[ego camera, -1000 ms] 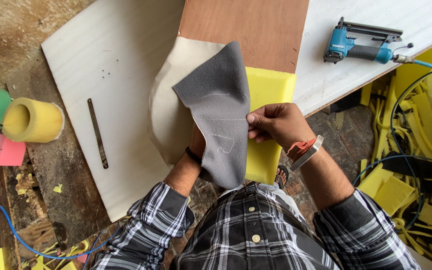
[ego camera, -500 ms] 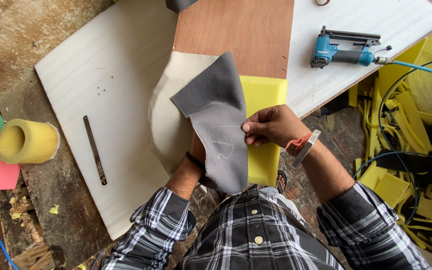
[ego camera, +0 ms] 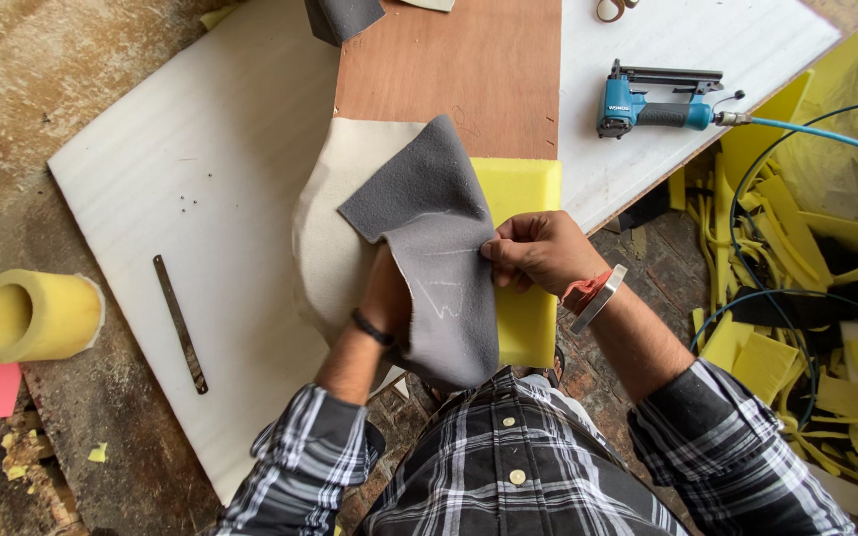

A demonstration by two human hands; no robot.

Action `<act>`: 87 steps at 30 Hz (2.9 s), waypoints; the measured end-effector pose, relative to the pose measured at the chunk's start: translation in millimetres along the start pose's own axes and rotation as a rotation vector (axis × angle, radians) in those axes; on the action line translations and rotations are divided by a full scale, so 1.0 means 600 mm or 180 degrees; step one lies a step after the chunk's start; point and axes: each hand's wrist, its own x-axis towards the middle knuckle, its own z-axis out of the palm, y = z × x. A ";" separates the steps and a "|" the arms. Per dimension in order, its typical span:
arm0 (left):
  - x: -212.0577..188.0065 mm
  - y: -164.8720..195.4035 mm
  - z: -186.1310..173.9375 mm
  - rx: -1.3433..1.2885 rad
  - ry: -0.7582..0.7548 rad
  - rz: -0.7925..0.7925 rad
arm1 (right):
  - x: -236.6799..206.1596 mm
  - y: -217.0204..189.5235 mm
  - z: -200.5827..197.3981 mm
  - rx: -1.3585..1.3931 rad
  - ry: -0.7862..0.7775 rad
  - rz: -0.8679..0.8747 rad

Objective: The person trims excess foam from a wooden chair frame with shears, fits foam pieces onto the frame, and staples foam and white backing in place using a pneumatic nailer. They then lay beige and gray fabric over the padded frame, pull and pleat the fabric across the seat, and staple it to secure the upholstery.

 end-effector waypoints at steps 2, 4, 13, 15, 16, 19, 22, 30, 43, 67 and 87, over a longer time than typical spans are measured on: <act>-0.018 0.045 -0.043 0.0160 0.0513 0.0070 | -0.003 0.005 0.004 -0.0187 0.0207 -0.0096; -0.049 0.103 -0.069 0.0446 0.1596 0.0481 | -0.003 0.010 0.005 -0.0476 0.0431 -0.0177; 0.004 0.165 0.038 0.1828 0.0741 0.1981 | 0.012 0.016 -0.015 -0.0383 0.0339 -0.0106; 0.002 0.135 0.031 0.1875 0.0603 0.1824 | 0.004 0.018 -0.012 -0.0347 0.0300 -0.0032; 0.004 0.124 0.030 0.1827 0.0516 0.1767 | -0.002 0.018 -0.011 -0.0512 0.0348 -0.0078; -0.002 0.107 0.024 0.1710 0.0377 0.1710 | -0.018 0.013 -0.005 -0.0947 0.0466 -0.0265; -0.003 0.109 0.024 0.1570 0.0387 0.1781 | -0.028 0.006 0.001 -0.1174 0.0520 -0.0353; 0.011 0.099 0.016 0.1167 0.0428 0.1848 | -0.012 -0.018 -0.001 -0.1341 0.0155 -0.0171; 0.007 0.088 0.015 0.1135 0.0513 0.1897 | -0.081 0.022 -0.043 -0.0287 0.0470 -0.0212; -0.002 0.115 0.035 0.1574 0.0509 0.1806 | -0.049 0.047 0.007 -0.0492 0.0914 -0.0017; 0.034 0.110 0.007 0.1591 0.0561 0.1077 | 0.352 0.001 -0.417 -0.4287 0.0405 -0.0308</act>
